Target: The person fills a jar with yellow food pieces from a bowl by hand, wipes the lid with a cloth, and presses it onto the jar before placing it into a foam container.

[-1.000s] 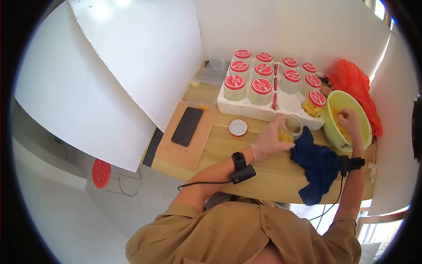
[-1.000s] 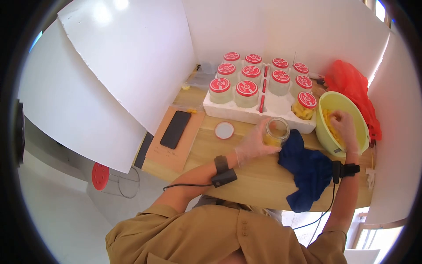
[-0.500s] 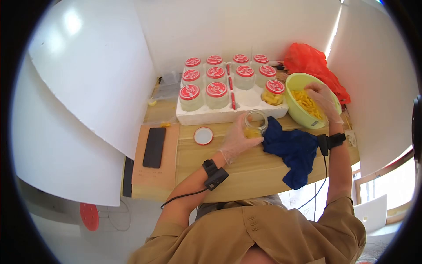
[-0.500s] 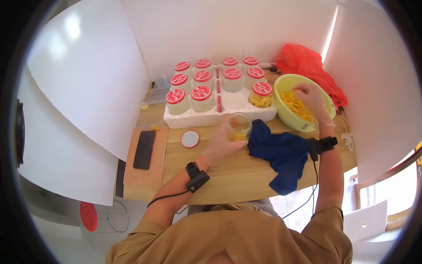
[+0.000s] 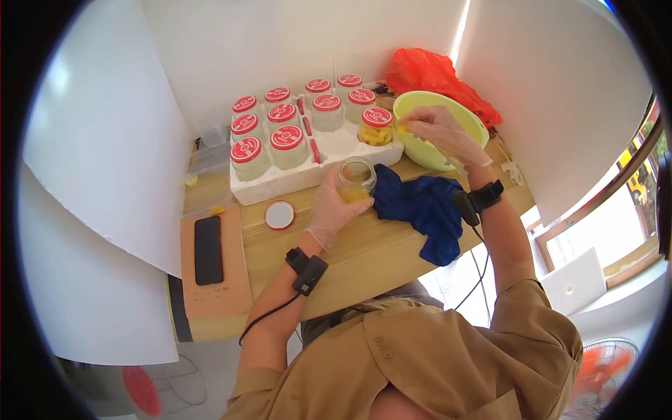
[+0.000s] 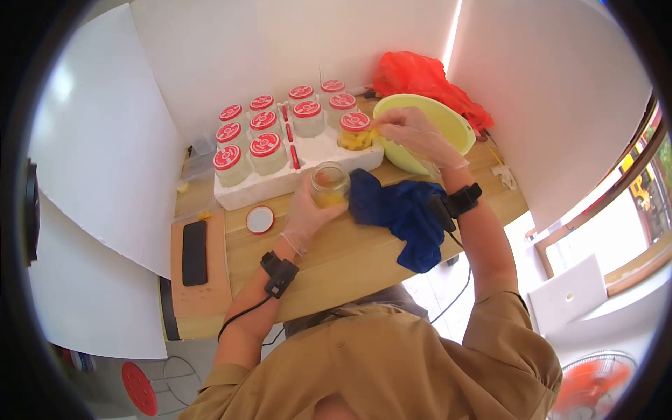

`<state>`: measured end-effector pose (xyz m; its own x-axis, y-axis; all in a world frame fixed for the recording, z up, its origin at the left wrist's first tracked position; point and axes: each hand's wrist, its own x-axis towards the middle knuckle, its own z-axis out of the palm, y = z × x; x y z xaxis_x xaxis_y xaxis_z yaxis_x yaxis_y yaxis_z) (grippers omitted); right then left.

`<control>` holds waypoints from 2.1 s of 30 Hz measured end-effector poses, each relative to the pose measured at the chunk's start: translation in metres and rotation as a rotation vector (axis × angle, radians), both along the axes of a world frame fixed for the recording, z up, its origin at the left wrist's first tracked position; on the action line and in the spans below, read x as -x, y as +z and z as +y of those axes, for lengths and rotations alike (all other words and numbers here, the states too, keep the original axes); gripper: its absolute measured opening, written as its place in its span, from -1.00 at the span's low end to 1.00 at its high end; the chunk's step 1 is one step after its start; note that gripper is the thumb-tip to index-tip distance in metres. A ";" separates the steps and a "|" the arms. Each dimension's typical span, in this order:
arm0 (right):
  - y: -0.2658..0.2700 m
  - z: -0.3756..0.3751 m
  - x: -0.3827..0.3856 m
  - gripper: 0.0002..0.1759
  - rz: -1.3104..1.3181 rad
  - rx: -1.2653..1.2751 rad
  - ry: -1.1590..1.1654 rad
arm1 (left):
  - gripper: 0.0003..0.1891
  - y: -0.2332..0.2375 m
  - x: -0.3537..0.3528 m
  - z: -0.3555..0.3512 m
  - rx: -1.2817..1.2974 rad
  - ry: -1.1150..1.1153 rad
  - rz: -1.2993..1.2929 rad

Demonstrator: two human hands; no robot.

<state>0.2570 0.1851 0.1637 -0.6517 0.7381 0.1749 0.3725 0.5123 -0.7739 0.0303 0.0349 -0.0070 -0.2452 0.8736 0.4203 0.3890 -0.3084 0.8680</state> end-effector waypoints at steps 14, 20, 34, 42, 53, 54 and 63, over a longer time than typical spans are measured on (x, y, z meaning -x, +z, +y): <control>-0.018 -0.038 0.048 -0.70 -0.001 -0.201 0.311 | -0.12 -0.002 0.000 0.002 0.014 -0.079 -0.118; -0.029 -0.036 0.064 -0.78 -0.082 -0.272 0.395 | -0.14 0.001 0.000 0.000 0.076 -0.075 -0.146; 0.011 0.027 0.008 -0.73 -0.061 -0.173 0.037 | -0.18 0.000 -0.001 -0.001 0.102 -0.082 -0.131; -0.024 0.119 -0.066 -0.68 -0.250 -0.097 -0.095 | -0.06 0.000 -0.001 -0.001 0.158 -0.091 -0.165; -0.068 0.167 -0.103 -0.54 -0.749 -0.247 -0.019 | -0.06 0.008 0.000 -0.004 0.203 -0.082 -0.094; -0.065 0.165 -0.102 -0.51 -0.764 -0.238 0.039 | -0.05 0.007 -0.002 -0.004 0.212 -0.083 -0.134; -0.073 0.166 -0.072 -0.48 -0.962 -0.074 0.308 | -0.02 0.005 -0.003 -0.005 0.231 -0.083 -0.173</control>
<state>0.3290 0.3512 0.0910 -0.7008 0.5224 -0.4858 0.6643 0.7261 -0.1775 0.0331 0.0298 -0.0024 -0.2199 0.9613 0.1657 0.2105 -0.1191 0.9703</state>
